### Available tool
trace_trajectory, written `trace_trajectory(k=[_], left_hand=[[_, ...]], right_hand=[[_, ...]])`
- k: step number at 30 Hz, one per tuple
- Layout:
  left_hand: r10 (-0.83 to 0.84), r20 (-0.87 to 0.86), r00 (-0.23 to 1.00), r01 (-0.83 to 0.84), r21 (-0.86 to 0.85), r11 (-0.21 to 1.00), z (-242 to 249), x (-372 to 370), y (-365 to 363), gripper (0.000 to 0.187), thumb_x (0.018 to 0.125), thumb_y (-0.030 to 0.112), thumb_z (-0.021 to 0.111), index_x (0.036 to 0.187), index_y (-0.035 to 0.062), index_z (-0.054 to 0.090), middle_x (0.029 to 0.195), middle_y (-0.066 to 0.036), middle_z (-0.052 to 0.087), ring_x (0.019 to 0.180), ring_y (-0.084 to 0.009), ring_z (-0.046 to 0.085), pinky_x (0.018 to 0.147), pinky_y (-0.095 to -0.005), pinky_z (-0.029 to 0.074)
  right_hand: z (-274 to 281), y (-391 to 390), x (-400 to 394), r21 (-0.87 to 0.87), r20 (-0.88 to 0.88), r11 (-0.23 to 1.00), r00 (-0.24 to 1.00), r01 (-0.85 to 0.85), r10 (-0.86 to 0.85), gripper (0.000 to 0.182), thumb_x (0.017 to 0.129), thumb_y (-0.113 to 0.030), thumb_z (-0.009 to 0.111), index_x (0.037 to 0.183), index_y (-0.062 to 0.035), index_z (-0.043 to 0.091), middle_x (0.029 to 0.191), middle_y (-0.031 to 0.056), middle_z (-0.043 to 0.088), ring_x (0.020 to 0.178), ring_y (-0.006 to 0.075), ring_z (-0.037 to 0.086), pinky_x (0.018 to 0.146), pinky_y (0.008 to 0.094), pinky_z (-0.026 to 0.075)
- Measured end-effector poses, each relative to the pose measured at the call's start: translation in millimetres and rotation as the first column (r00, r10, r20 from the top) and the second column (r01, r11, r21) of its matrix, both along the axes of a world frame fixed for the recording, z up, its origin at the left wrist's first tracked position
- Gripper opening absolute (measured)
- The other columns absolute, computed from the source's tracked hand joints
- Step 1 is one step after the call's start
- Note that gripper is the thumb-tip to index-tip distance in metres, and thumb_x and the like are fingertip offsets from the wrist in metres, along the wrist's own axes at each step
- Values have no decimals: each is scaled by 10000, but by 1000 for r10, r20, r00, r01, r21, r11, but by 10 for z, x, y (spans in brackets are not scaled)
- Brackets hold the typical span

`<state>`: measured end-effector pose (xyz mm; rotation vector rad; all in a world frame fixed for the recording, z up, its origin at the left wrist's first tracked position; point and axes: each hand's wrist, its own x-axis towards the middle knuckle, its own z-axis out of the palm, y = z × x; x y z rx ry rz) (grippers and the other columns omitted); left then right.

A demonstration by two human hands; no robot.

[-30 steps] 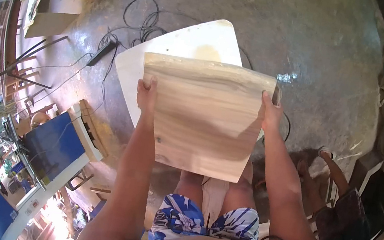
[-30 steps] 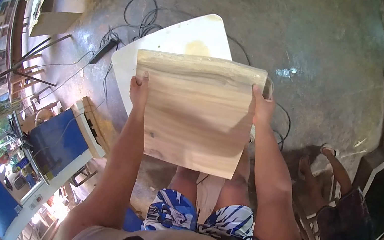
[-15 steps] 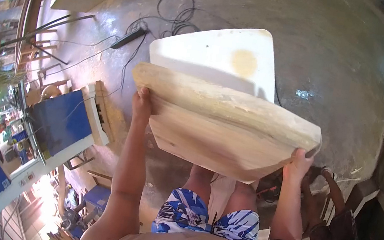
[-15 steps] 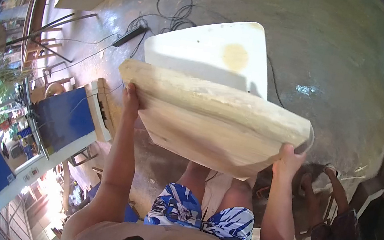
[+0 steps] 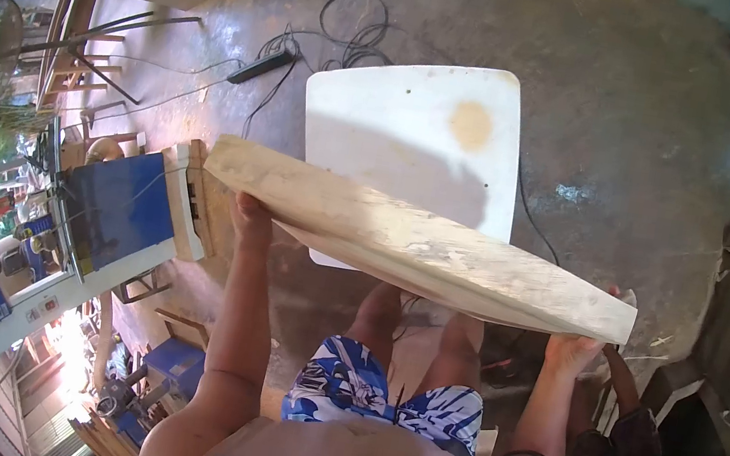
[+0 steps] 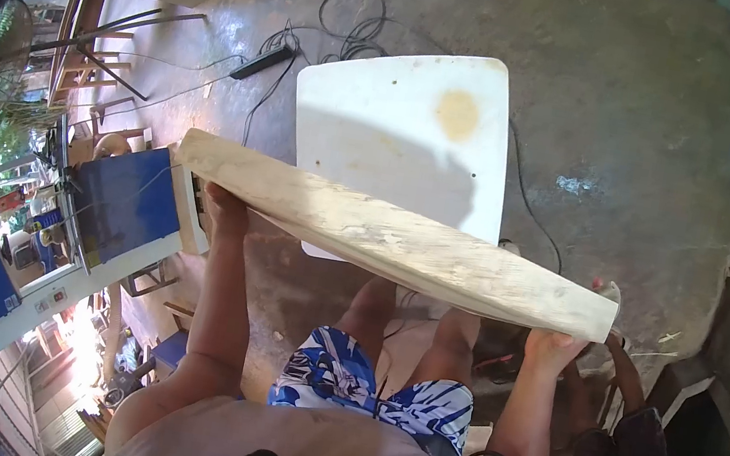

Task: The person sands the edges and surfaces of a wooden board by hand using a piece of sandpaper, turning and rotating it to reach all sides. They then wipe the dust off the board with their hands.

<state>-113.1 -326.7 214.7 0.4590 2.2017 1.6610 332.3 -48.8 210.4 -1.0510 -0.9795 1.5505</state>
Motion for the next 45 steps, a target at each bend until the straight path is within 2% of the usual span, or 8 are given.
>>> trace_trajectory(k=[7, 10, 18, 20, 31, 34, 37, 45], left_hand=[[49, 5, 999, -49, 187, 981, -127, -41, 45, 987, 714, 892, 584, 1235, 57, 515, 1112, -91, 580, 988, -207, 580, 866, -365, 505], [111, -15, 994, -96, 386, 917, -301, -65, 141, 949, 718, 884, 591, 1161, 48, 527, 1030, -74, 568, 889, -185, 557, 772, -335, 493], [104, -164, 981, -53, 288, 956, -184, 44, 393, 983, 718, 934, 511, 1062, 15, 551, 966, -66, 553, 856, -149, 539, 687, -307, 463], [95, -206, 974, -18, 346, 938, -237, 22, 421, 962, 726, 923, 521, 1052, 19, 551, 962, -59, 540, 853, -147, 527, 687, -301, 455], [-32, -175, 984, 81, 278, 957, 167, -44, 404, 1037, 709, 981, 389, 962, -6, 581, 897, -73, 602, 847, -160, 585, 742, -308, 480], [-92, -209, 974, 174, 416, 893, 597, -28, 485, 847, 806, 835, 562, 968, 5, 592, 888, -64, 609, 828, -146, 579, 755, -286, 474], [-129, -20, 991, 130, 222, 966, 1118, 11, 517, 201, 886, 210, 694, 957, 36, 622, 900, -43, 639, 851, -127, 591, 786, -280, 477], [-581, -52, 812, 533, -339, 775, 1921, -30, 605, 164, 914, 191, 665, 940, 30, 665, 859, -92, 689, 796, -186, 641, 781, -305, 492]], right_hand=[[277, 112, -41, -134, -57, 989, 995, 68, -76, 996, 764, -583, 808, 1488, -71, 354, 1079, 60, 614, 1035, 177, 606, 911, 351, 515], [6, 192, 225, -33, -167, 989, 977, -141, 134, 975, 775, -618, 781, 1512, -166, 328, 1512, 56, 405, 1196, 198, 575, 1030, 402, 470], [-65, 327, 87, 129, -40, 989, 996, -75, 80, 1136, 635, -713, 808, 1504, -154, 335, 1531, 43, 389, 1250, 179, 528, 1047, 409, 478], [88, 329, -76, 76, -93, 997, 996, 21, -14, 1126, 671, -555, 886, 1511, -77, 307, 1075, 71, 617, 969, 214, 646, 868, 403, 551], [213, 210, 90, 107, 108, 985, 987, -134, 123, 985, 719, -527, 860, 1460, -74, 396, 1240, 59, 556, 1103, 211, 590, 970, 412, 497], [304, 253, 205, 29, 184, 992, 976, -123, 116, 1147, 557, -543, 934, 1466, -96, 394, 1470, 49, 471, 1221, 207, 543, 1070, 436, 438], [625, 338, 312, -2, -56, 983, 981, -184, 183, 1159, 583, -517, 937, 1494, -89, 363, 1457, 50, 461, 1258, 230, 525, 1109, 426, 421], [1178, 189, 408, 57, 143, 995, 987, -79, 70, 497, 911, -168, 663, 1357, -10, 509, 1176, 96, 611, 1082, 209, 597, 960, 345, 487]])
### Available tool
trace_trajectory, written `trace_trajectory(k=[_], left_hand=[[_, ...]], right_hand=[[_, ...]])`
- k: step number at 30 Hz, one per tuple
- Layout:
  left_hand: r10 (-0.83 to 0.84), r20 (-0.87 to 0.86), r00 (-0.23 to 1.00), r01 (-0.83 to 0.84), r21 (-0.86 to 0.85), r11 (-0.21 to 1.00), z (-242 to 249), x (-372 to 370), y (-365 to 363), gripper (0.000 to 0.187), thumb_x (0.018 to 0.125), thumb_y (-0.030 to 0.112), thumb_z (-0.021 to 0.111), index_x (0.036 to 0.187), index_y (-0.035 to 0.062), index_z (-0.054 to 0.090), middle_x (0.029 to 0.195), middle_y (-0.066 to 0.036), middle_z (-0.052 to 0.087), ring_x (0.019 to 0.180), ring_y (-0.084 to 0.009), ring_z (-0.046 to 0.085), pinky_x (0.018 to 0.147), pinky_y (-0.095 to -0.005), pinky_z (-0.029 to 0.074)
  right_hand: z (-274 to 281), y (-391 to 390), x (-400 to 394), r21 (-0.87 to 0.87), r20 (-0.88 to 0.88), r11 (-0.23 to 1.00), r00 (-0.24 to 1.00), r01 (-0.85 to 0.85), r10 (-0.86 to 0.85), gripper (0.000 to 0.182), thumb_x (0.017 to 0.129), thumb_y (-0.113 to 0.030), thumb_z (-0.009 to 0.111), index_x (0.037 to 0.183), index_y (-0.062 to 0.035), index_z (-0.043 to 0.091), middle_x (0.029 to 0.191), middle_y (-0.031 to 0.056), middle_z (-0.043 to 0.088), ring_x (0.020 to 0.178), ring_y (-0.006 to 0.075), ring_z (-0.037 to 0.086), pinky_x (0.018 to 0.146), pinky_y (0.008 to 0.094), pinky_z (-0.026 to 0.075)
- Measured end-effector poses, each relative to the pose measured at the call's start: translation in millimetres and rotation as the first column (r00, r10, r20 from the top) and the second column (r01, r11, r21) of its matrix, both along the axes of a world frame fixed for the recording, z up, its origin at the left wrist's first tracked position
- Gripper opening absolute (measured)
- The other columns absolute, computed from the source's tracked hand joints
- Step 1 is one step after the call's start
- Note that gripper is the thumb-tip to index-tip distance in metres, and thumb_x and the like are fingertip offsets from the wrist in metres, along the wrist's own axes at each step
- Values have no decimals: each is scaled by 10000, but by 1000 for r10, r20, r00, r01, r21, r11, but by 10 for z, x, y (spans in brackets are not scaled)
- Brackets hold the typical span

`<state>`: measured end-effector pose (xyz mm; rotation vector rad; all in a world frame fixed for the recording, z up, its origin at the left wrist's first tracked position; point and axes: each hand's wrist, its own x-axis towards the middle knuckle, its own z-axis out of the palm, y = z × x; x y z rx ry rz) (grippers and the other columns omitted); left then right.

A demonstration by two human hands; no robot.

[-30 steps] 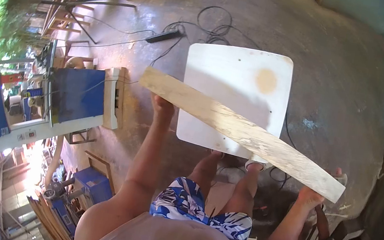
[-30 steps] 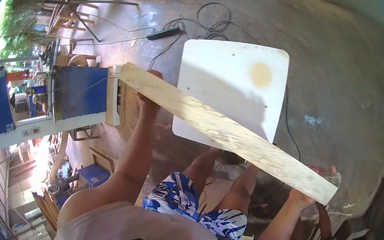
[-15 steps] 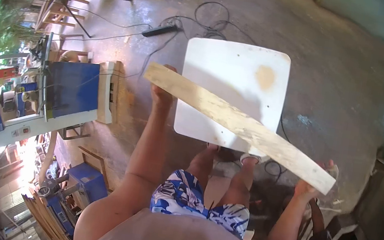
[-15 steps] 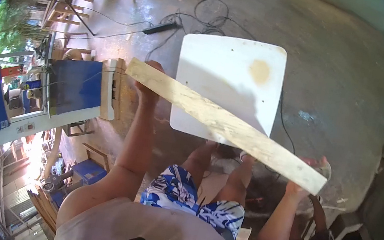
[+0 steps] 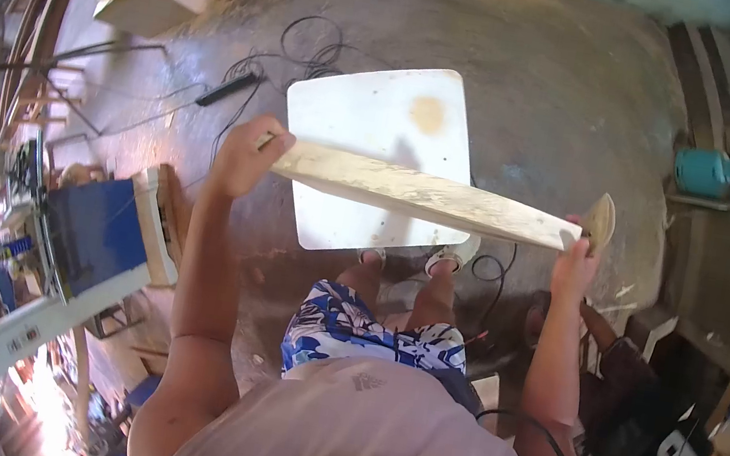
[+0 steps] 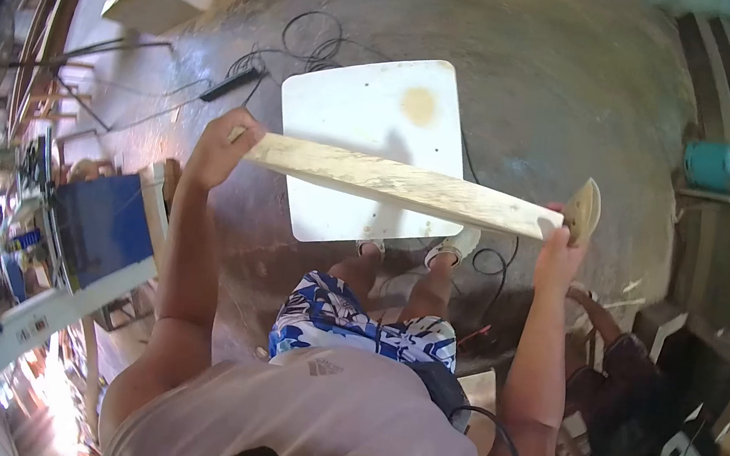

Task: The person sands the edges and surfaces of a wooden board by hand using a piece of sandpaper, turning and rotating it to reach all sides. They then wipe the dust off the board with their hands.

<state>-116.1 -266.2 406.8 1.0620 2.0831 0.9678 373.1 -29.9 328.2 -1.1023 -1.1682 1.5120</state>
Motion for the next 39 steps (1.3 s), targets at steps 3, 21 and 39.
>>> trace_trajectory(k=[3, 21, 39], left_hand=[[-379, -369, 849, 370, -96, 924, 184, 519, 354, 225, 926, 276, 670, 956, 53, 671, 863, -155, 698, 815, -289, 670, 781, -376, 509], [-808, -356, 470, 637, -496, 589, 323, 3141, 1708, 518, 804, 505, 728, 1083, 86, 606, 928, -162, 730, 882, -348, 713, 786, -463, 561], [-731, -427, 532, 628, -380, 679, 201, 2847, 1697, 425, 778, 441, 701, 1063, 129, 662, 891, -151, 735, 852, -361, 713, 757, -477, 568]], right_hand=[[35, -131, 30, 196, 161, 980, 984, 37, -69, 482, 952, -166, 623, 1378, 9, 484, 1158, 77, 612, 1047, 161, 591, 930, 306, 479], [581, -1012, 142, 428, 759, 817, 645, -387, -92, 707, 840, 34, 528, 1522, -46, 364, 1544, 169, 408, 1291, 363, 499, 1045, 431, 460], [490, -898, -172, 431, 727, 818, 683, -381, -65, 565, 980, -163, 518, 1514, -39, 380, 1513, 206, 444, 1301, 429, 481, 1094, 476, 393]])
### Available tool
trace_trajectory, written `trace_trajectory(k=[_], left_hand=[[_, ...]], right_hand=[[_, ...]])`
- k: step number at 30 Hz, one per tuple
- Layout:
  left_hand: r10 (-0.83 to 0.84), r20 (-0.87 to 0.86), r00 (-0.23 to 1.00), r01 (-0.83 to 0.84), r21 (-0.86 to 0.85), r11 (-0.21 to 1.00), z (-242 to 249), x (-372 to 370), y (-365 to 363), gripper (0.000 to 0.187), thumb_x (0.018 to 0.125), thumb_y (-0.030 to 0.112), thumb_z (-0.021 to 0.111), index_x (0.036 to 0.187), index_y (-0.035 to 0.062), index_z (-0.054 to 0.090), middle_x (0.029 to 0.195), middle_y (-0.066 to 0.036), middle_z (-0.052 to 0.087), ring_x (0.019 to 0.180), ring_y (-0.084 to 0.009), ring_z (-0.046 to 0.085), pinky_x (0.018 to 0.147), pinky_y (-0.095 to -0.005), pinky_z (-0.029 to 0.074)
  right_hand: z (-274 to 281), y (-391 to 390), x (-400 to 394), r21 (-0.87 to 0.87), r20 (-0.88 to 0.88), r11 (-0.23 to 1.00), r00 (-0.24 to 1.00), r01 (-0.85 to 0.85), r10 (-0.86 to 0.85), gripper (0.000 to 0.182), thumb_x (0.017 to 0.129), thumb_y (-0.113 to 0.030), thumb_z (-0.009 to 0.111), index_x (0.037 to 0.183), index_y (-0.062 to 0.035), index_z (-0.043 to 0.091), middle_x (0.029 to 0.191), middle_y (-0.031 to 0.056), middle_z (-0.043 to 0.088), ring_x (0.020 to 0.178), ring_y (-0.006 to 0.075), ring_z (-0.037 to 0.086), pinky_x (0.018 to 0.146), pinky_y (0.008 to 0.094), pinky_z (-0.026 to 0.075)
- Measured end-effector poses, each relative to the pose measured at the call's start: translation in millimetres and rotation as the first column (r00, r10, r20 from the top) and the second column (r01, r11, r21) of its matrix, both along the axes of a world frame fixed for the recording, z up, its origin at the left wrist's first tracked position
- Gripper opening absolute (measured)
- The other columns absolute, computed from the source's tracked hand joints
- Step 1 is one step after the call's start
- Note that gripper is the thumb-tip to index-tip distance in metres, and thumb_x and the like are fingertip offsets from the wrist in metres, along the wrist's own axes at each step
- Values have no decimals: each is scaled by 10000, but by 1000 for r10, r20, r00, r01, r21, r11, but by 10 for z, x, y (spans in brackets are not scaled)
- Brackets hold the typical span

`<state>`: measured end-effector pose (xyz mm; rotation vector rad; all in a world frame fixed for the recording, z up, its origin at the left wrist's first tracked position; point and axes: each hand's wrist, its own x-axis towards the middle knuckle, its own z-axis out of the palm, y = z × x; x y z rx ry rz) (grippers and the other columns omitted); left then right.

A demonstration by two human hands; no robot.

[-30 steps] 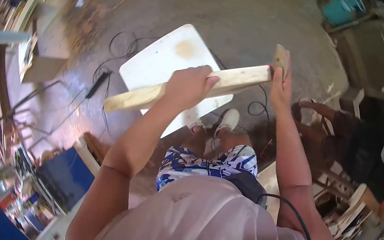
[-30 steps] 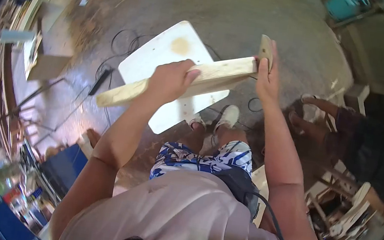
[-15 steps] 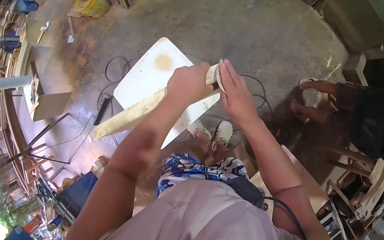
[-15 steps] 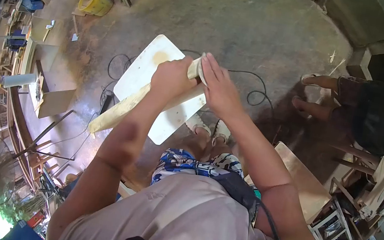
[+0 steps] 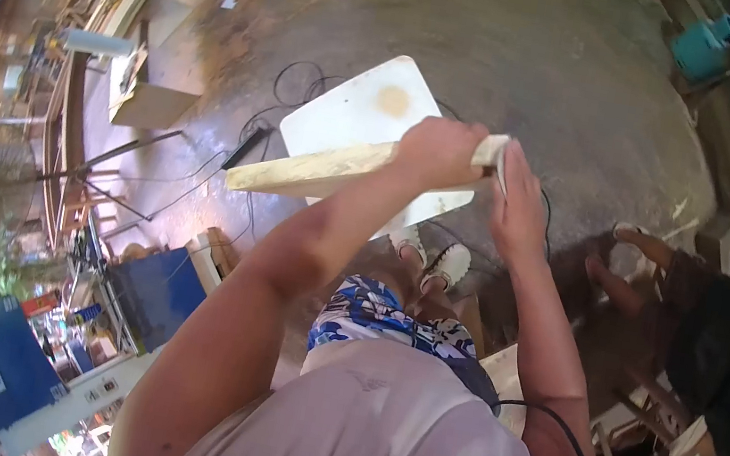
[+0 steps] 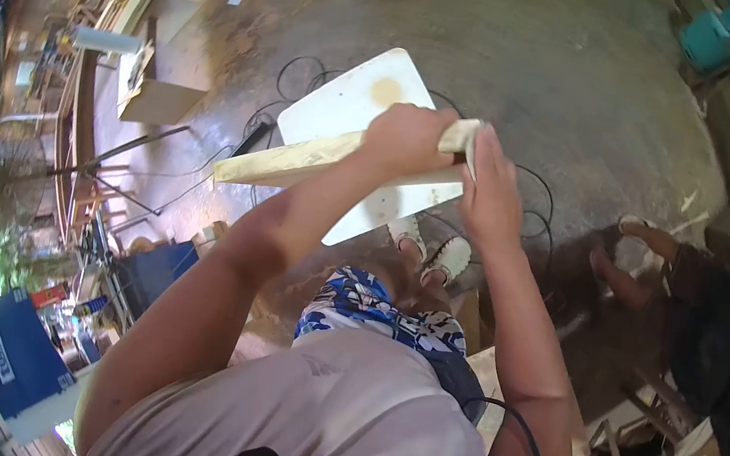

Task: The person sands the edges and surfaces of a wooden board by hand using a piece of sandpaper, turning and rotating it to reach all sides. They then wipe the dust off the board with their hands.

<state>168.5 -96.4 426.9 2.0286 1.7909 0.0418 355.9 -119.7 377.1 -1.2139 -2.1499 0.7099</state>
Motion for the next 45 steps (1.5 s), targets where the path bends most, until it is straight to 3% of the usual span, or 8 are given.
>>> trace_trajectory(k=[7, 10, 12, 26, 29, 32, 36, 45], left_hand=[[-2, -28, 1000, 1, -33, 999, 39, -104, -67, 438, 799, 465, 703, 1048, 110, 640, 864, -150, 734, 827, -354, 716, 740, -473, 567], [-18, -23, 1000, 17, -51, 999, 43, -10, -91, 430, 799, 449, 700, 1052, 107, 637, 876, -157, 733, 839, -353, 714, 743, -475, 565], [-46, -19, 999, 44, -74, 996, 35, 30, -125, 422, 799, 438, 697, 1054, 106, 636, 884, -160, 732, 846, -353, 714, 745, -477, 564], [-26, -44, 999, 29, 58, 998, -51, -73, -90, 470, 812, 489, 694, 1037, 82, 627, 874, -159, 729, 833, -354, 715, 749, -465, 573], [-11, -62, 998, 10, -16, 1000, 22, 41, -129, 355, 784, 380, 675, 998, 98, 643, 846, -165, 723, 814, -365, 705, 731, -488, 561], [-7, -16, 1000, 8, 39, 999, 10, 27, -148, 387, 815, 418, 675, 1036, 103, 629, 845, -158, 725, 817, -358, 715, 749, -474, 574], [19, -55, 998, -21, -35, 999, 133, 75, -127, 386, 819, 429, 674, 1040, 116, 626, 879, -142, 733, 842, -357, 715, 753, -473, 569], [39, -65, 997, -39, 5, 999, 17, 91, -116, 346, 760, 367, 695, 1006, 125, 659, 824, -164, 720, 817, -371, 702, 732, -482, 557]], right_hand=[[34, 79, -213, -5, -32, 1000, 999, -5, 5, 551, 980, -151, 531, 1501, -31, 399, 1511, 201, 447, 1300, 414, 491, 1064, 469, 415], [25, -26, -3, 95, 16, 995, 999, -31, 29, 537, 985, -163, 540, 1488, -27, 411, 1503, 199, 456, 1275, 408, 506, 1039, 459, 436], [79, -24, -32, 38, 55, 999, 998, -14, 12, 536, 986, -185, 547, 1483, -29, 416, 1502, 193, 458, 1236, 409, 525, 1021, 454, 451], [-68, 12, -130, 55, -9, 998, 1000, 19, -19, 542, 986, -199, 539, 1493, -54, 413, 1500, 162, 471, 1213, 397, 529, 1021, 452, 456], [-204, -147, 78, 140, 1, 990, 1000, 1, -2, 531, 988, -201, 531, 1486, -52, 419, 1501, 154, 470, 1219, 399, 521, 1005, 450, 468], [34, 59, -143, 15, -7, 1000, 1000, 13, -13, 535, 987, -212, 532, 1487, -55, 421, 1509, 154, 462, 1218, 402, 523, 992, 451, 477], [-51, -83, -21, 38, -1, 999, 1000, 24, -24, 546, 977, -218, 553, 1480, -50, 424, 1496, 153, 475, 1213, 395, 528, 987, 454, 481], [-70, -42, -49, 62, -61, 998, 998, 28, -24, 550, 973, -210, 560, 1478, -36, 426, 1494, 154, 480, 1200, 398, 532, 1008, 455, 464]])
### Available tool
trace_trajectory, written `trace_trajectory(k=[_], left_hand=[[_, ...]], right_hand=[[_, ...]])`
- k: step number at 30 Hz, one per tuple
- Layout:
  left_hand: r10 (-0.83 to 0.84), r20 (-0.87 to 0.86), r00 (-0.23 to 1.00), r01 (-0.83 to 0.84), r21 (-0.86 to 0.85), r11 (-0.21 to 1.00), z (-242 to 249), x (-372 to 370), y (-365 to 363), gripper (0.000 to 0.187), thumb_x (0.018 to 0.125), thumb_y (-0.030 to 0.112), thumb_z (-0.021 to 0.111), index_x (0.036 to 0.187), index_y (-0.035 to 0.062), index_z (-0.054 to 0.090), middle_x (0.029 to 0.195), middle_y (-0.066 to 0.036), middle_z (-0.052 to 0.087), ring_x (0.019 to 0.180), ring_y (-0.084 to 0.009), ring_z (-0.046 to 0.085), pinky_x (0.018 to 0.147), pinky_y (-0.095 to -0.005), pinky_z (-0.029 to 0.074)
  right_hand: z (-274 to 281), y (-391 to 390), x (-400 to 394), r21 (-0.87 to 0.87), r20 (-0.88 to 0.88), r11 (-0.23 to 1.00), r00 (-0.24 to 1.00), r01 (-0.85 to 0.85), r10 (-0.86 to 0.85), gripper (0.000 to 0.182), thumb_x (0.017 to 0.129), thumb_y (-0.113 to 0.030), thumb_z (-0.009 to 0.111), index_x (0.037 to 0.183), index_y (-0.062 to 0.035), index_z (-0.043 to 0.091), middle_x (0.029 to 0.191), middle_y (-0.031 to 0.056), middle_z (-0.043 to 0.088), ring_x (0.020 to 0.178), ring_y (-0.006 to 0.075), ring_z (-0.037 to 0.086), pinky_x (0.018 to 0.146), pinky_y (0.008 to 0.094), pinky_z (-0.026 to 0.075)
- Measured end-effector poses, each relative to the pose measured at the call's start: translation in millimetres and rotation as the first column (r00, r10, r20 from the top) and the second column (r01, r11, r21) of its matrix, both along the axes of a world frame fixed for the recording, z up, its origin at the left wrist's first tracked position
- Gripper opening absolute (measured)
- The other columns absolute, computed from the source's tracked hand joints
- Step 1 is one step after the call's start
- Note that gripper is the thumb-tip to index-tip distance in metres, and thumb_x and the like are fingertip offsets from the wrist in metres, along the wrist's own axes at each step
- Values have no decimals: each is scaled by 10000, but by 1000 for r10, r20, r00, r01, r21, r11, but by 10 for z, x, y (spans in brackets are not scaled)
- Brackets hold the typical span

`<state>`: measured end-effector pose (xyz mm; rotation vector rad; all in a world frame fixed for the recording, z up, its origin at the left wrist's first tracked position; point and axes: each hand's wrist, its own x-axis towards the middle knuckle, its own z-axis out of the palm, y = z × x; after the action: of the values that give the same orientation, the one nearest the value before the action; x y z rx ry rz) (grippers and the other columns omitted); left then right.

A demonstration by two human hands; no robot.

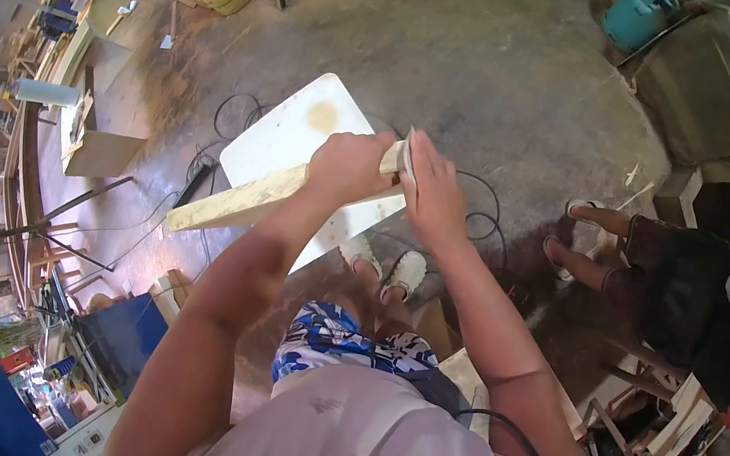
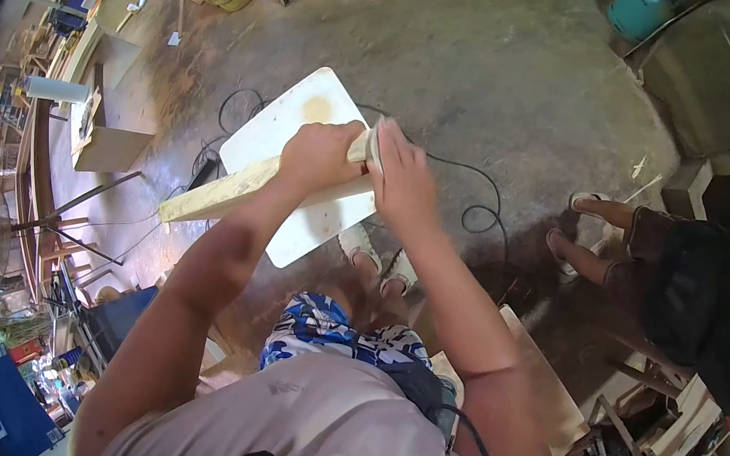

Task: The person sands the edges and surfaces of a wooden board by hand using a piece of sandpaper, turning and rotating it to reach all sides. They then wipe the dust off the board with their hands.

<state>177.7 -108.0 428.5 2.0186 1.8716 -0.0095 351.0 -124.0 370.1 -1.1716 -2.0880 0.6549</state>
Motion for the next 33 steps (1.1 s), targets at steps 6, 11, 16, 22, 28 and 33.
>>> trace_trajectory(k=[6, 11, 16, 22, 28, 33], left_hand=[[0, -18, 1000, 0, -27, 1000, -26, 17, -10, 374, 763, 401, 699, 1013, 126, 658, 832, -170, 720, 809, -382, 701, 723, -494, 555], [2, -6, 1000, -2, 20, 1000, 9, 38, -38, 347, 755, 366, 700, 1008, 134, 652, 832, -170, 717, 803, -383, 701, 711, -498, 553], [-11, -24, 1000, 11, -7, 1000, -19, 7, -7, 350, 762, 359, 699, 1022, 131, 647, 833, -172, 716, 808, -383, 702, 713, -492, 557], [-28, -57, 998, 28, -14, 1000, -8, 22, -43, 578, 777, 576, 737, 1170, 160, 656, 850, -147, 732, 817, -353, 718, 715, -473, 566], [-98, 63, 993, 87, 149, 985, -90, -154, -128, 554, 827, 567, 700, 1192, 154, 656, 981, -132, 734, 892, -331, 714, 786, -447, 562], [-39, 88, 995, 22, 182, 983, -77, -779, -586, 447, 884, 491, 654, 1119, 112, 652, 1005, -128, 705, 956, -327, 676, 827, -448, 525]], right_hand=[[91, 46, -34, -80, -17, 996, 1000, -26, 25, 547, 985, -187, 532, 1493, -33, 403, 1512, 187, 449, 1248, 409, 498, 1058, 453, 423], [-54, -167, 105, -44, 9, 999, 1000, -9, 9, 554, 975, -198, 551, 1482, -24, 412, 1503, 177, 457, 1214, 400, 515, 1029, 448, 445], [45, 76, -64, -38, -6, 999, 1000, -12, 12, 571, 965, -201, 568, 1486, -28, 412, 1512, 161, 453, 1197, 385, 524, 1016, 443, 458], [-122, -541, 457, -163, -4, 986, 1000, -27, 27, 555, 966, -161, 563, 1486, -30, 422, 1517, 184, 444, 1244, 410, 501, 1065, 461, 416], [-211, -860, 726, -256, -82, 967, 997, -6, -15, 536, 972, -112, 543, 1490, -39, 428, 1507, 223, 442, 1328, 420, 461, 1113, 460, 369], [-60, -652, 755, -183, -121, 983, 993, -28, 5, 536, 971, -80, 525, 1494, -25, 423, 1509, 234, 441, 1378, 414, 430, 1143, 451, 338]])
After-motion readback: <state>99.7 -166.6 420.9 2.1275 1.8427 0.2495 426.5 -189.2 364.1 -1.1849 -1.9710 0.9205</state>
